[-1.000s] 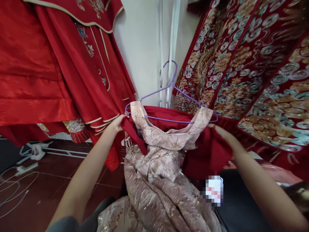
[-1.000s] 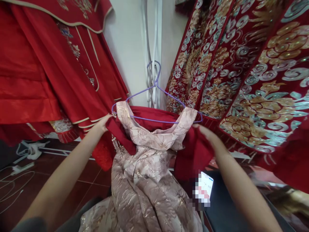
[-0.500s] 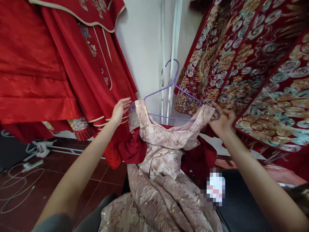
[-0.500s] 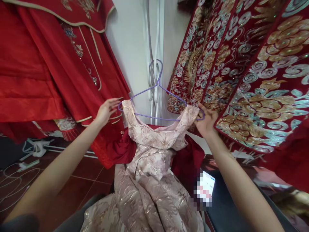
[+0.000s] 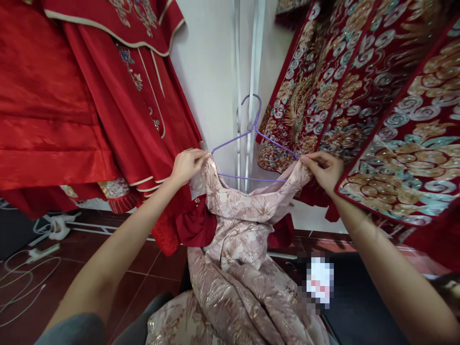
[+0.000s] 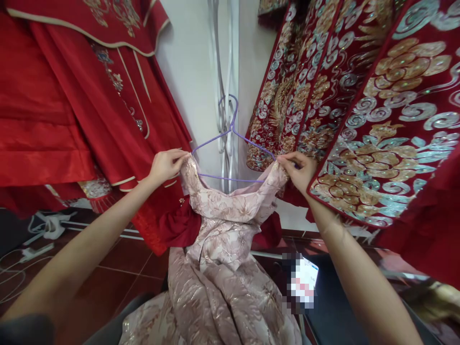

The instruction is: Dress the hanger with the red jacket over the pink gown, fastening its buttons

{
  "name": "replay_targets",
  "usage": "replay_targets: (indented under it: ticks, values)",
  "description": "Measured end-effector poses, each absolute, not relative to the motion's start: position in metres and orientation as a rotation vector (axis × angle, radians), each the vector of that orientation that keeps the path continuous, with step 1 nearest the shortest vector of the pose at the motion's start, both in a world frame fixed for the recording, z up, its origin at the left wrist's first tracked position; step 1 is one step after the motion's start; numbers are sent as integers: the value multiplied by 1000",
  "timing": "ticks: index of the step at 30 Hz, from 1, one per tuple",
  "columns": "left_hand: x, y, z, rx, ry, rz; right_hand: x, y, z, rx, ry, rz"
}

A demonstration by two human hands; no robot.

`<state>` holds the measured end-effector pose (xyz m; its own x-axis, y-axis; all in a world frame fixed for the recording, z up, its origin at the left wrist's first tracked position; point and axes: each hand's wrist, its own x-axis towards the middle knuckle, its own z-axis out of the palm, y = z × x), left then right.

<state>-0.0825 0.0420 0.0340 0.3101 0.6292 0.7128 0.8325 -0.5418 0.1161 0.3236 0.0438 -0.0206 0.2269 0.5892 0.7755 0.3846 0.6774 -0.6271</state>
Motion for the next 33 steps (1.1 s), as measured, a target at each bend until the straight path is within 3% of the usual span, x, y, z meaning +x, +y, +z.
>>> replay_targets:
  ticks: [5, 9, 12, 14, 19, 26, 29, 33]
  values:
    - [-100, 43, 33, -2167, -1530, -1182, 334, 54, -37, -868, -1135, 165]
    - [-121, 37, 17, -2116, -1734, -976, 327, 39, -63, -897, -978, 109]
    - [-127, 28, 0, -2259, -1767, -810, 314, 24, -89, -946, -720, 101]
    - [-123, 24, -10, -2465, -1792, -901, 307, 14, -107, -945, -574, 139]
    - [-92, 29, -31, -2847, -1926, -1768, 297, -11, -129, -872, -451, 245]
    - [-33, 54, -44, -2441, -2014, -3176, 295, -33, -111, -821, -476, 246]
    - [-15, 63, -40, -2271, -1823, -3493, 294, -35, -107, -846, -453, 225]
    - [-3, 66, -39, -2116, -1645, -3615, 295, -36, -107, -869, -450, 219]
